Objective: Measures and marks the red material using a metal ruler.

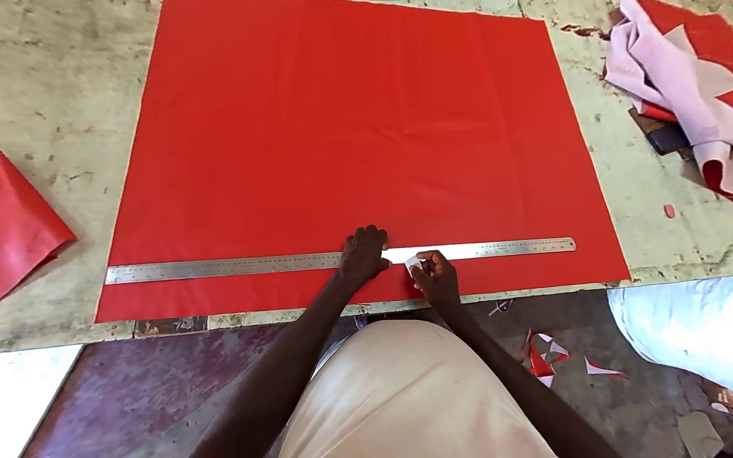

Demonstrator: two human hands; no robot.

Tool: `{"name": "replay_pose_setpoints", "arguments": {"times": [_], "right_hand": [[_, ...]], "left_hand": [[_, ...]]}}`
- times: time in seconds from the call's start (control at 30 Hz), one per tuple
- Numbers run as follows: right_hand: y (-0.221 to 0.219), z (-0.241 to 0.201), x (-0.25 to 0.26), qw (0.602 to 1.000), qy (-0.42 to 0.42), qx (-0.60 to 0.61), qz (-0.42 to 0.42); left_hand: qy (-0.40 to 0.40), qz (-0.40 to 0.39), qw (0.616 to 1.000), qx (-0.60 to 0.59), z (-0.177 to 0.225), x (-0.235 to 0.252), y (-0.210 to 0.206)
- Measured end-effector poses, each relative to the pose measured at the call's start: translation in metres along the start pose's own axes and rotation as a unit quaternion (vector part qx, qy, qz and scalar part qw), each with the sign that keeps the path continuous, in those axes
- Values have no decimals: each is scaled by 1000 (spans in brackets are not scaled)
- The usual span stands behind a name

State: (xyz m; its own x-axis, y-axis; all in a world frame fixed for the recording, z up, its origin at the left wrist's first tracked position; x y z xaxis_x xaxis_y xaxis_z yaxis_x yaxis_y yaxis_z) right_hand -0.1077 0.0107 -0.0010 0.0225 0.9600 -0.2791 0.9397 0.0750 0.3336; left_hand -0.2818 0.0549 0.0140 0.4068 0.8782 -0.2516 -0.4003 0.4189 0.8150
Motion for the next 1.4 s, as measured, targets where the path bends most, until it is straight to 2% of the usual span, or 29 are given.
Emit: {"name": "replay_pose_setpoints", "arguments": {"times": [0.5, 0.57, 0.67, 0.7, 0.8, 0.9, 1.13, 1.2, 1.3, 1.4], "right_hand": [[-14, -27, -9, 965, 103, -237, 45], [-17, -35, -7, 956, 90, -278, 13], [-17, -43, 1, 948, -24, -293, -124], [-12, -45, 1, 950, -47, -273, -143], [18, -41, -6, 972, -79, -195, -104], [40, -15, -18, 988, -89, -109, -60], [73, 4, -40, 998, -44, -30, 24], [80, -4, -35, 997, 8, -49, 62], [84, -29, -24, 979, 85, -159, 100], [69, -56, -3, 955, 152, -239, 86]], "left_hand": [[3, -6, 1000, 8, 0, 0, 0], [0, -7, 1000, 6, 1, 0, 0], [2, -10, 1000, 8, 1, 0, 0], [3, -11, 1000, 7, 1, -1, 0], [4, -9, 1000, 3, 2, 1, 1], [10, -12, 1000, 9, 2, 0, 0], [8, 2, 1000, 20, 10, -3, 2], [5, 10, 1000, 18, 14, -7, 4], [-22, 26, 999, 2, 19, -15, 6], [-32, 19, 998, -55, 10, -17, 5]]}}
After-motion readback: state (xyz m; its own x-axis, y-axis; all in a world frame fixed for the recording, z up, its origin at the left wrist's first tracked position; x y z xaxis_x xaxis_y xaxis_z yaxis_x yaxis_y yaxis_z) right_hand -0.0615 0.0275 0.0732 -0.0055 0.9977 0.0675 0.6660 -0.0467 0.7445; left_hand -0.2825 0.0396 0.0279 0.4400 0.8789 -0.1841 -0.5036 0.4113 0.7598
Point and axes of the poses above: each hand's wrist, its own x-axis towards the middle knuckle, its own y-axis out of the back of the hand, z = x × y, the point moved 10 cm from there along x, towards the middle knuckle, and after that the axes turned 9 degrees about -y, right-handed, at the moved point
